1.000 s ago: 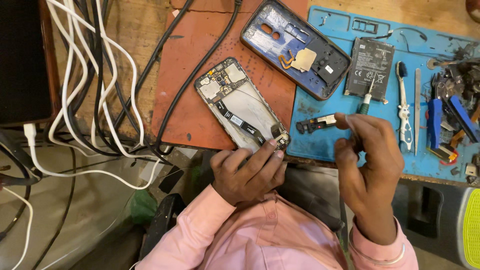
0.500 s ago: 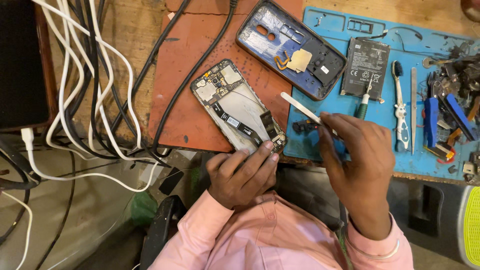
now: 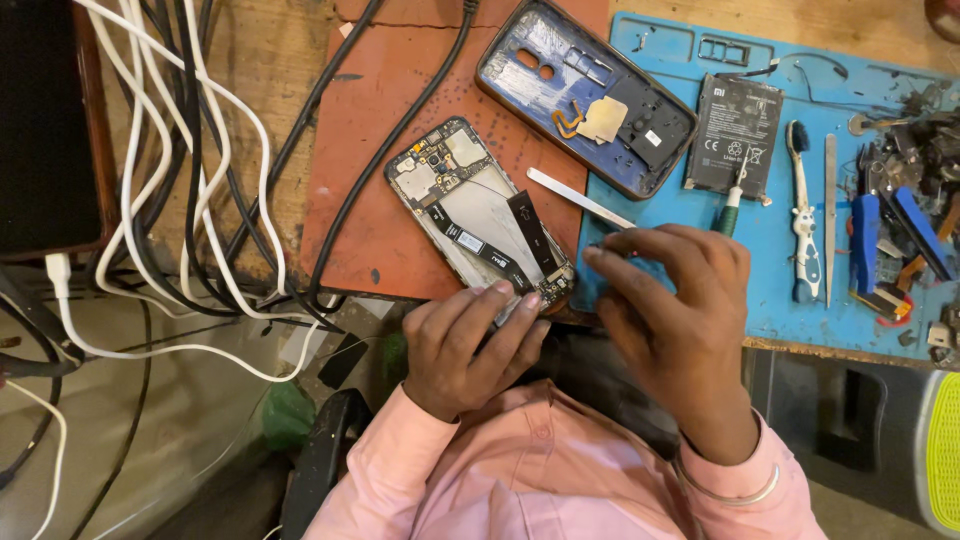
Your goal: The person repairs a disassembled smartphone at a workbench. They use a screwdriver to unscrew components inside the phone frame, manipulate a flex cable and small parts by hand, pick up a pry tool and tweezers, and work on the phone's internal board and battery area throughout the clip.
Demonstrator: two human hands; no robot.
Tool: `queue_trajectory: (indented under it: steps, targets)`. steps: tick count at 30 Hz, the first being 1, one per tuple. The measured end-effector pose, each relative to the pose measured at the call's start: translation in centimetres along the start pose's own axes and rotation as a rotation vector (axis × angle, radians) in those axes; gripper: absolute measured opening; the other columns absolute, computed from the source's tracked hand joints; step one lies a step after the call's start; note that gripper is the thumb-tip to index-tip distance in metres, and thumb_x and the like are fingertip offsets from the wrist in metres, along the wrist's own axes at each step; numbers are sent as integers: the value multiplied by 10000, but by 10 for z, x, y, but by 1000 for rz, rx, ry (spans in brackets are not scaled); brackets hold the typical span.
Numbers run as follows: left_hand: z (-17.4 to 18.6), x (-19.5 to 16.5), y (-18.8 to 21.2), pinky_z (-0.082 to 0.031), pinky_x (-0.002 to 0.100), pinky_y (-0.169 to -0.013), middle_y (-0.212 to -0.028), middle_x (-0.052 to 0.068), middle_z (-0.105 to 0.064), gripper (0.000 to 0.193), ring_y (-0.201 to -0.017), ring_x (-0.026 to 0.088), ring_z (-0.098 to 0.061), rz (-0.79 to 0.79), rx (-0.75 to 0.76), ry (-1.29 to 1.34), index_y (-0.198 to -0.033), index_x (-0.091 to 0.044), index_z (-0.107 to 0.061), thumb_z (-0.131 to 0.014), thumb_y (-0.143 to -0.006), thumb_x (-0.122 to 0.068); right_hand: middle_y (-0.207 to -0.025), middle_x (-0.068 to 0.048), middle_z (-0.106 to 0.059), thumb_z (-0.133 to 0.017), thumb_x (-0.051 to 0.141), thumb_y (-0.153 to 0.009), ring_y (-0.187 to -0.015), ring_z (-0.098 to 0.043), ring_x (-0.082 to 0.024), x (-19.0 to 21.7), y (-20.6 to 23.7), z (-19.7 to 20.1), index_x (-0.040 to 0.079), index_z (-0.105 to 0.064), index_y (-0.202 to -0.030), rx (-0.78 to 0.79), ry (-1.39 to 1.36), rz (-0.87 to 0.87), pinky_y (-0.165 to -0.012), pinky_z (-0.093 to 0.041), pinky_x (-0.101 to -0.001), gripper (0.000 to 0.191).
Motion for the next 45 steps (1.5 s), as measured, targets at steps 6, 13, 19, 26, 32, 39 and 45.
queue_trajectory:
  steps: [6,13,19,26,32,39,45]
  targets:
    - [-1,2,-5,-430,359,-941,-1255,-13,-600,331,-1123,195,-545,39,24,-27,-1279,-214,-711,-825,-979,-296,-1252,-30,-639,-769,116,-736,-1166,-566,-295,16,14,-11,206,-749,-1193,63,2,87,-1025,-379,-480,466]
    - [-5,2,-8,-404,367,-942,-1261,-28,-602,328,-1110,187,-519,43,54,-69,-1283,-227,-717,-813,-984,-320,-1296,-25,-637,-766,136,-750,-1190,-549,-291,17,15,-13,215,-753,-1213,70,49,106,-1044,-361,-481,469]
    - [-6,1,-8,-406,368,-937,-1271,-34,-608,306,-1105,192,-512,38,54,-73,-1269,-231,-713,-798,-993,-332,-1324,-38,-623,-741,139,-763,-1238,-527,-295,10,11,-10,189,-741,-1245,65,73,9,-1066,-341,-485,484]
    - [-7,2,-11,-403,375,-946,-1241,-30,-608,287,-1093,204,-519,90,65,-82,-1228,-216,-727,-784,-975,-338,-1287,-67,-617,-778,248,-801,-1233,-522,-303,17,9,-15,179,-743,-1255,122,230,93,-1025,-331,-519,461]
    - [-7,9,-21,-387,392,-983,-1188,-17,-605,270,-1101,228,-531,263,74,28,-1139,-200,-724,-819,-908,-303,-1271,-77,-602,-791,299,-788,-1264,-519,-295,14,13,-17,191,-724,-1318,158,231,127,-1028,-334,-518,545]
    - [-7,9,-33,-371,435,-1030,-1171,10,-566,283,-1164,268,-500,422,153,52,-1087,-195,-716,-830,-849,-299,-1264,-95,-589,-773,282,-822,-1295,-507,-316,14,19,-18,176,-711,-1353,146,248,129,-1063,-332,-529,545]
    - [-1,7,-31,-375,437,-1038,-1194,18,-570,312,-1176,276,-495,389,160,92,-1144,-185,-711,-828,-877,-294,-1281,-117,-579,-728,230,-790,-1341,-461,-368,14,18,-16,184,-708,-1338,162,204,101,-1141,-286,-575,551]
Point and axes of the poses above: each hand's wrist, its own y-axis away from the middle knuckle, its own z-axis out of the back of the hand, x = y × z, the point moved 10 cm from there along -y, towards the middle knuckle
